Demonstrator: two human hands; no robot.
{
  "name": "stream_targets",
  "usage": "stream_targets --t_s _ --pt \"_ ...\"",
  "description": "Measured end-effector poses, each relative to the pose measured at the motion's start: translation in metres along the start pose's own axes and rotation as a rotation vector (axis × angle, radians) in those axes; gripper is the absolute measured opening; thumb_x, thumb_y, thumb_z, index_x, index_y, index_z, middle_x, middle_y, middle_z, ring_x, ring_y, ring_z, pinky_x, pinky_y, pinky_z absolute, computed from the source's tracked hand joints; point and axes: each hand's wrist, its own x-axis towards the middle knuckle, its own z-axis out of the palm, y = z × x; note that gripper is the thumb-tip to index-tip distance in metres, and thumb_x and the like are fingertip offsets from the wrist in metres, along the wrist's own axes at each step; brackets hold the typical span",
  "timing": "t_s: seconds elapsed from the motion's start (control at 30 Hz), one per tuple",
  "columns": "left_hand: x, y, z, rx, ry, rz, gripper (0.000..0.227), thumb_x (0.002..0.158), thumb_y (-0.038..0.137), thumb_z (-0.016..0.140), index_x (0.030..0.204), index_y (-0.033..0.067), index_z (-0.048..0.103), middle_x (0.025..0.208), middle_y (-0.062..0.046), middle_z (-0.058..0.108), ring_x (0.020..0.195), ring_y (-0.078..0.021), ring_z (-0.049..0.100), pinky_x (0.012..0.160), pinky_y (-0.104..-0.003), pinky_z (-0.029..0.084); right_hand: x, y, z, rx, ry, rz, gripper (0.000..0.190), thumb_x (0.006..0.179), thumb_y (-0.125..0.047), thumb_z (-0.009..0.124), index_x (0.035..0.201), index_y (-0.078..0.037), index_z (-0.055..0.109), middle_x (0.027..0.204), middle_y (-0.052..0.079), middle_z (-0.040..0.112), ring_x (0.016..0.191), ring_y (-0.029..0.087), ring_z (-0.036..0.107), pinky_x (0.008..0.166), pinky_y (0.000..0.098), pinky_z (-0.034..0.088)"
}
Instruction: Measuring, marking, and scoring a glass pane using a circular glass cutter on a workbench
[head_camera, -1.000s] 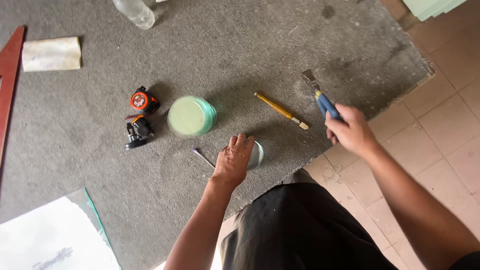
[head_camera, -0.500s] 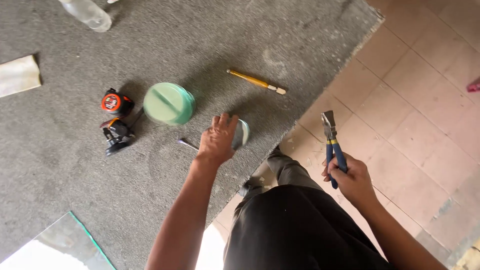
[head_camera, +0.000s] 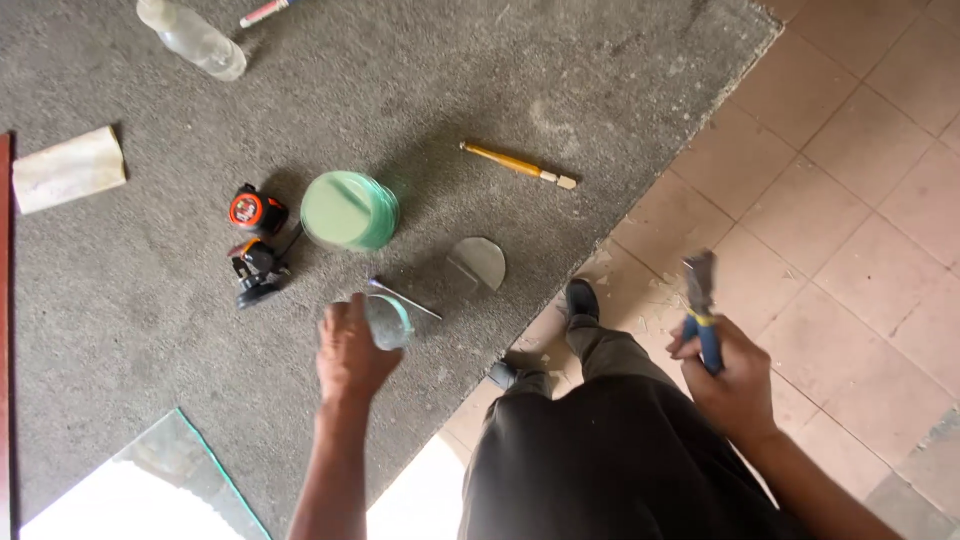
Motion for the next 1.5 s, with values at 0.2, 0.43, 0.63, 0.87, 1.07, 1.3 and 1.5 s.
stream_targets --t_s 0.2,0.43,0.63,0.87,1.07,1.3,1.5 --pt "0.000 -0.037 0.033 0.018 0.025 0.005 0.111 0.059 0.035 0.095 0.151 0.0195 0.036 0.135 -0.012 0.044 0.122 -0.0326 0.051 0.090 -0.051 0.058 0.028 0.002 -0.004 0.106 -0.113 0.063 0.022 0.084 0.009 0.053 0.067 -0.003 0.060 0.084 0.010 0.070 0.073 0.019 0.069 0.065 0.0300 0.059" --pt "-0.008 0.089 0.022 -0.012 0.139 0.012 0.098 0.079 0.064 0.079 0.154 0.0158 0.039 0.141 -0.013 0.052 0.118 -0.0286 0.058 0.096 -0.047 0.053 0.018 0.036 -0.014 0.022 -0.164 0.087 0.018 0.084 0.007 0.051 0.075 -0.005 0.061 0.089 0.010 0.071 0.083 0.021 0.072 0.078 0.0327 0.060" --pt "0.045 0.140 0.066 -0.152 0.194 0.023 0.110 0.054 0.055 0.102 0.134 0.0064 0.045 0.127 -0.017 0.047 0.120 -0.0368 0.049 0.103 -0.046 0.047 0.003 0.056 -0.026 0.011 -0.234 -0.024 0.018 0.079 0.009 0.051 0.083 -0.003 0.065 0.096 0.012 0.068 0.085 0.022 0.075 0.081 0.0306 0.058" --pt "0.023 0.163 0.057 0.044 0.134 0.577 0.105 0.045 0.034 0.102 0.135 0.0167 0.052 0.122 -0.011 0.047 0.114 -0.0321 0.054 0.089 -0.043 0.054 0.002 0.076 -0.009 -0.030 -0.622 0.195 0.022 0.075 -0.007 0.058 0.091 0.003 0.069 0.100 0.028 0.073 0.096 0.052 0.069 0.080 0.0596 0.054" --pt "0.010 0.169 0.031 0.075 0.036 0.614 0.089 0.065 0.035 0.095 0.141 0.0222 0.051 0.123 -0.011 0.048 0.118 -0.0323 0.056 0.095 -0.046 0.052 -0.001 0.084 0.037 0.071 -0.743 0.123 0.026 0.073 -0.009 0.053 0.091 -0.001 0.069 0.105 0.021 0.072 0.102 0.043 0.069 0.088 0.0506 0.054" --pt "0.033 0.173 0.039 0.057 0.058 0.184 0.105 0.064 0.053 0.096 0.144 0.0151 0.039 0.122 -0.013 0.049 0.114 -0.0307 0.054 0.091 -0.045 0.050 0.009 0.072 0.052 0.003 -0.757 0.067 0.032 0.074 -0.008 0.049 0.095 0.005 0.068 0.110 0.030 0.069 0.110 0.050 0.065 0.094 0.0554 0.051" --pt "0.033 0.188 0.033 0.094 0.023 0.087 0.112 0.053 0.050 0.101 0.139 0.0159 0.038 0.123 -0.013 0.048 0.117 -0.0322 0.051 0.095 -0.049 0.045 0.010 0.071 0.053 -0.098 -0.791 0.100 0.025 0.075 -0.012 0.052 0.092 -0.003 0.069 0.106 0.019 0.071 0.106 0.040 0.069 0.091 0.0480 0.054"
